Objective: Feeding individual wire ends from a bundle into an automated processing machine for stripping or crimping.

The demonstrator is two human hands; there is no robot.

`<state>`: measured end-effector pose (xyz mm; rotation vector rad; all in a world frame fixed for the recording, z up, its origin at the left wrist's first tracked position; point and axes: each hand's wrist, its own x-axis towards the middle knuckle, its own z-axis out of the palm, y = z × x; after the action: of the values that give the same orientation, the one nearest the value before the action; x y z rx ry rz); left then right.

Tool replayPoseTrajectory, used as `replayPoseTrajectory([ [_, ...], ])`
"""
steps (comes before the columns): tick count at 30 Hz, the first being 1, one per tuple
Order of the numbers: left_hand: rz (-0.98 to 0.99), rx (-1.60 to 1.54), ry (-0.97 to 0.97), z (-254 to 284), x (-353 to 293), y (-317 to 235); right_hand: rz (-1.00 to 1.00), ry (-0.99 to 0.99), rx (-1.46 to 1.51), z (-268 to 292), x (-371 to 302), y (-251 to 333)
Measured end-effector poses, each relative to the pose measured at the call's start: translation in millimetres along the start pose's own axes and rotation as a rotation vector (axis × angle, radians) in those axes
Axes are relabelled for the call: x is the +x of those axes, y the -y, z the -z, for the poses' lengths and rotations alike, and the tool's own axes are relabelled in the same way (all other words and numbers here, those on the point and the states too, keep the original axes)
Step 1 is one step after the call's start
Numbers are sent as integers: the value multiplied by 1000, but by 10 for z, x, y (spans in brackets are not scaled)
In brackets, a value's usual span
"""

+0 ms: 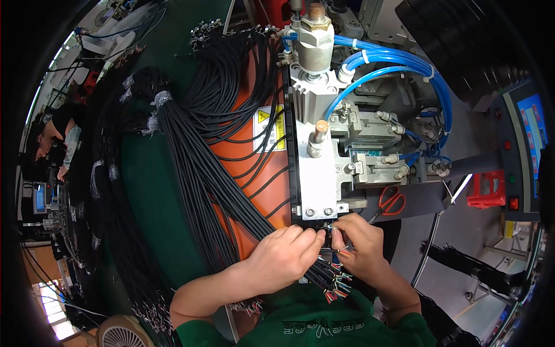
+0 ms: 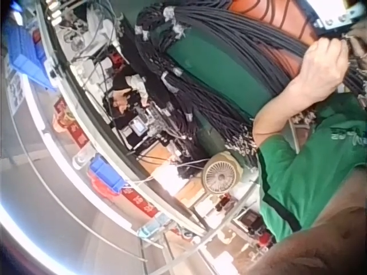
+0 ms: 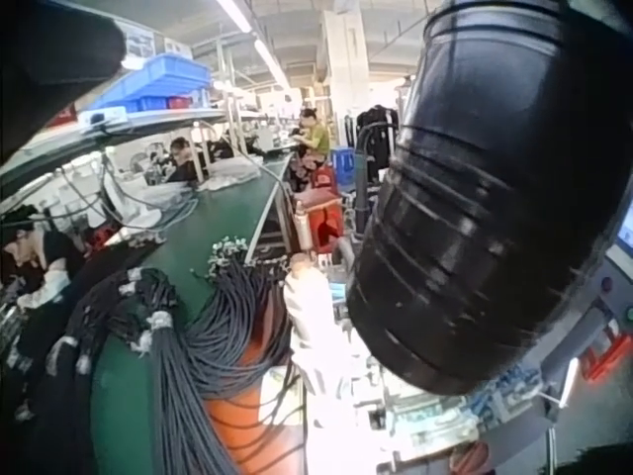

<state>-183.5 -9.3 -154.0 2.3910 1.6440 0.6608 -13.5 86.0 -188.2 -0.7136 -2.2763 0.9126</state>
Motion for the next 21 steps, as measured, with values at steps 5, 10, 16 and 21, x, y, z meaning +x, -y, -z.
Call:
replayPoseTrajectory([
  [5,-11,-2,48,47,29,10,16,-47,39,-33,-37,-22],
  [10,23,2,90,56,72,-12,31,-73,48,-54,-17,-64],
  [16,20,54,105,55,85,-13,21,-102,68,-72,-45,-35],
  [21,26,42,88,38,90,-14,-13,-91,80,-70,-45,-48],
])
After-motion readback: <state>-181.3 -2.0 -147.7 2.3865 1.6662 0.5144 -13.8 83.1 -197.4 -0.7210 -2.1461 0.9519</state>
